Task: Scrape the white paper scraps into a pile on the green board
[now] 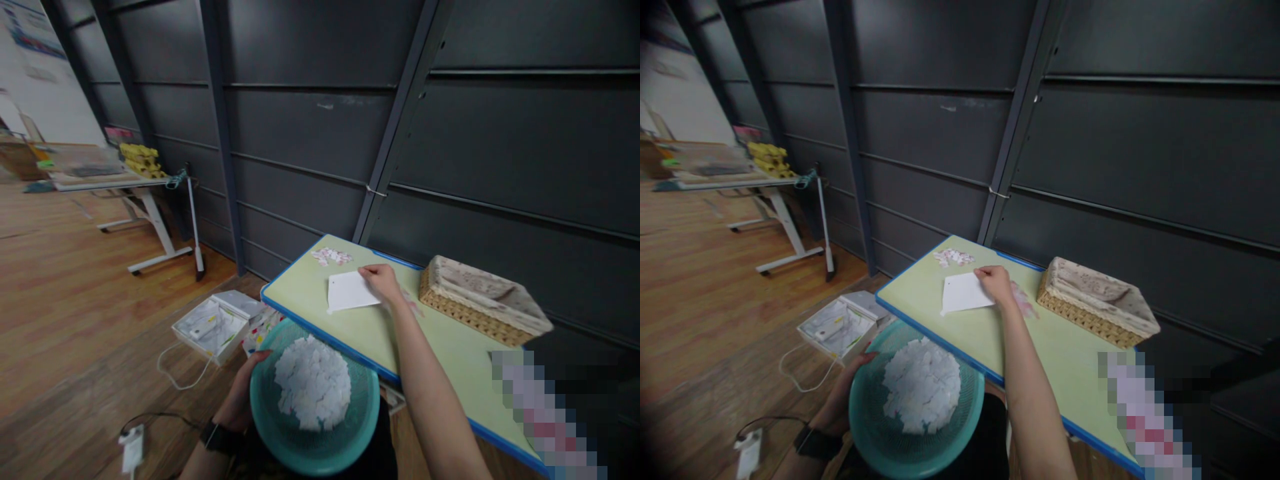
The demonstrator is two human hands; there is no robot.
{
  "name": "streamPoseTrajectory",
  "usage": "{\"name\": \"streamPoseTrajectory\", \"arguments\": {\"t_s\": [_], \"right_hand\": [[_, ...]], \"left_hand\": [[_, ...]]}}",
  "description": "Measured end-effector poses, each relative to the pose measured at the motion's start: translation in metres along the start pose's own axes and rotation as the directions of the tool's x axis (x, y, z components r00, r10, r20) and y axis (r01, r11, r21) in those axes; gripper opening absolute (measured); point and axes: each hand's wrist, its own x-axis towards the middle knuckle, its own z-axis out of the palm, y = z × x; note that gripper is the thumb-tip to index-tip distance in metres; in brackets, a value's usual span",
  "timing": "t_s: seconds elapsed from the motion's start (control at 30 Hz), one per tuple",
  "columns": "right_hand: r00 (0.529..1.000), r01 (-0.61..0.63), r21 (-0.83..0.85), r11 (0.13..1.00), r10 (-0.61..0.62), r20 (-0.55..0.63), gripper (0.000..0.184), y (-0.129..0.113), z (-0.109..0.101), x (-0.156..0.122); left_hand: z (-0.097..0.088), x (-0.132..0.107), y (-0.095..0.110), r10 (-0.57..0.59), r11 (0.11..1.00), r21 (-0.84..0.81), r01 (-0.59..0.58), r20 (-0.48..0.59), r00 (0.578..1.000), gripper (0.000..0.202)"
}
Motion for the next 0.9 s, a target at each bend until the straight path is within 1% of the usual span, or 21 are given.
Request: {"name": "streamPoseTrajectory", "arguments": {"t_s": [0.07,0.1,0.13,0.17,0.2,0.27,0.3,0.37,0.43,0.5,0.53,0.6,0.67,0.73,0.8,0.9], "right_hand": [[0.987,-0.020,0.161,0.987,-0.007,0.163,0.030,-0.009,0.006,-0.004],[0.970,-0.050,0.228,0.972,-0.007,0.241,0.033,-0.014,0.009,-0.007],[0.956,-0.078,0.284,0.956,-0.009,0.294,0.036,-0.017,0.011,-0.009],[0.946,-0.100,0.331,0.938,-0.013,0.323,0.039,-0.020,0.011,-0.011],[0.946,-0.112,0.368,0.923,-0.015,0.325,0.042,-0.022,0.011,-0.012],[0.961,-0.113,0.408,0.906,-0.005,0.276,0.043,-0.021,0.009,-0.011],[0.972,-0.107,0.412,0.905,0.008,0.233,0.043,-0.019,0.008,-0.010],[0.994,-0.086,0.398,0.913,0.050,0.101,0.043,-0.013,0.005,-0.006],[0.991,-0.069,0.344,0.936,0.104,-0.082,0.044,-0.007,0.003,-0.001],[0.955,-0.077,0.224,0.972,0.136,-0.264,0.045,-0.003,0.001,0.002],[0.935,-0.091,0.143,0.986,0.134,-0.329,0.044,-0.002,0.001,0.003],[0.909,-0.116,-0.025,0.993,0.096,-0.406,0.040,-0.001,0.001,0.003],[0.904,-0.127,-0.170,0.977,0.043,-0.426,0.037,-0.002,0.002,0.001],[0.908,-0.128,-0.286,0.949,-0.004,-0.418,0.034,-0.005,0.005,-0.003],[0.920,-0.114,-0.370,0.922,-0.043,-0.389,0.031,-0.008,0.011,-0.006],[0.941,-0.059,-0.430,0.901,-0.094,-0.326,0.029,-0.011,0.020,-0.010]], "left_hand": [[0.001,-0.001,0.001,0.011,1.000,-0.013,-0.011,-0.009,1.000,0.007],[0.002,-0.001,0.001,0.008,1.000,-0.020,-0.008,-0.017,1.000,0.012],[0.003,-0.001,0.002,0.003,1.000,-0.026,-0.003,-0.026,1.000,0.017],[0.003,-0.002,0.002,-0.001,1.000,-0.031,0.000,-0.035,0.999,0.021],[0.004,-0.002,0.002,-0.009,0.999,-0.034,0.008,-0.045,0.999,0.023],[0.005,-0.002,0.002,-0.026,0.999,-0.038,0.024,-0.057,0.998,0.025],[0.005,-0.002,0.002,-0.029,0.999,-0.040,0.027,-0.052,0.998,0.025],[0.007,-0.003,0.003,-0.021,0.999,-0.036,0.020,-0.040,0.999,0.025],[0.009,-0.005,0.004,0.007,0.999,-0.044,-0.009,-0.031,1.000,0.026],[0.011,-0.006,0.005,0.021,0.998,-0.050,-0.023,-0.037,0.999,0.027],[0.012,-0.007,0.005,0.026,0.998,-0.051,-0.028,-0.041,0.999,0.029],[0.012,-0.007,0.005,0.030,0.998,-0.050,-0.032,-0.042,0.999,0.035],[0.011,-0.006,0.005,0.020,0.998,-0.055,-0.022,-0.033,0.999,0.041],[0.008,-0.004,0.003,0.002,0.998,-0.061,-0.003,-0.024,1.000,0.044],[0.004,-0.002,0.002,-0.014,0.998,-0.058,0.012,-0.023,1.000,0.042],[0.001,0.000,-0.001,-0.013,0.999,-0.047,0.011,-0.029,1.000,0.031]]}}
